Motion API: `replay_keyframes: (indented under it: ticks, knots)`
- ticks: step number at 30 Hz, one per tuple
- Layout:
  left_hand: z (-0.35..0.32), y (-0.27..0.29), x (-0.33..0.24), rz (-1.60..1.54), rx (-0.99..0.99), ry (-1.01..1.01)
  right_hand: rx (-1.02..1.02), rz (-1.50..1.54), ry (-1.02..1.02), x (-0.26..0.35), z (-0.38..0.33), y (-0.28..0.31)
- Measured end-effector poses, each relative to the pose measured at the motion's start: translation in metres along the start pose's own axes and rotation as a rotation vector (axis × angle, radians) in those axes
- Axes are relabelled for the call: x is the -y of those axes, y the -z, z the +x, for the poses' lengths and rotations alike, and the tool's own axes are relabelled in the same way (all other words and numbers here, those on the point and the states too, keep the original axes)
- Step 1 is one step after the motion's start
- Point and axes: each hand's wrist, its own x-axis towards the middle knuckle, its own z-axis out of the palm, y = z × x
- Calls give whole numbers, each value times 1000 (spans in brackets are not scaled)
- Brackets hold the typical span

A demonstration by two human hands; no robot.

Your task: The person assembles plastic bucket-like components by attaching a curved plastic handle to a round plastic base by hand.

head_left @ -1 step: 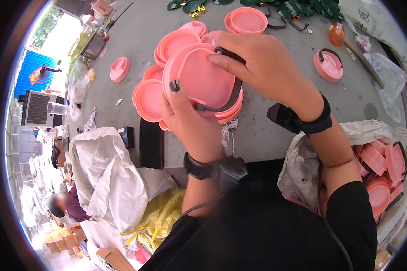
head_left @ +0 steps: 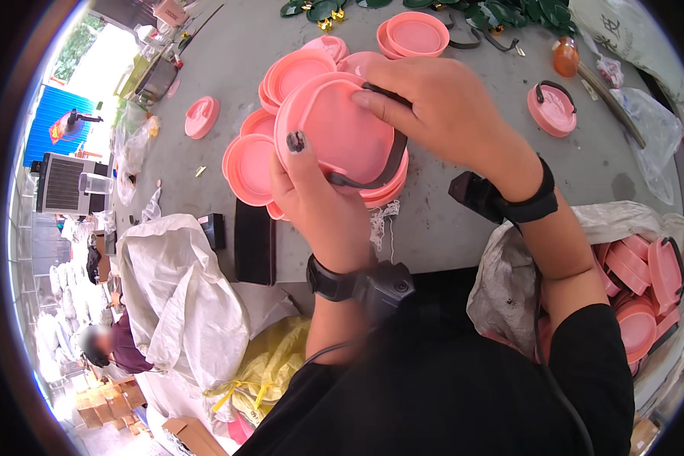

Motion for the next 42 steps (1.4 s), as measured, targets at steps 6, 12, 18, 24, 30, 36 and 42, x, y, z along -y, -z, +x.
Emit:
replay_keyframes:
  ticks: [6, 12, 18, 24, 30, 36, 42]
  knots:
    - [16, 12, -6, 135, 92, 102, 267, 49, -272, 14, 1, 3]
    - [29, 13, -17, -377, 195, 453, 64, 309, 315, 13, 7, 3]
    - [26, 11, -16, -175, 282, 392, -87, 228, 333, 8, 0, -12]
    - [18, 30, 0, -75, 221, 310, -54, 291, 325, 13, 0, 4]
    - [8, 12, -17, -132, 249, 346, -89, 383, 271, 19, -3, 8]
    - [0, 10, 3, 111, 515, 214, -148, 408, -87, 12, -1, 10]
    - [7, -4, -5, 152, 551, 159, -91, 522, -91, 10, 13, 14]
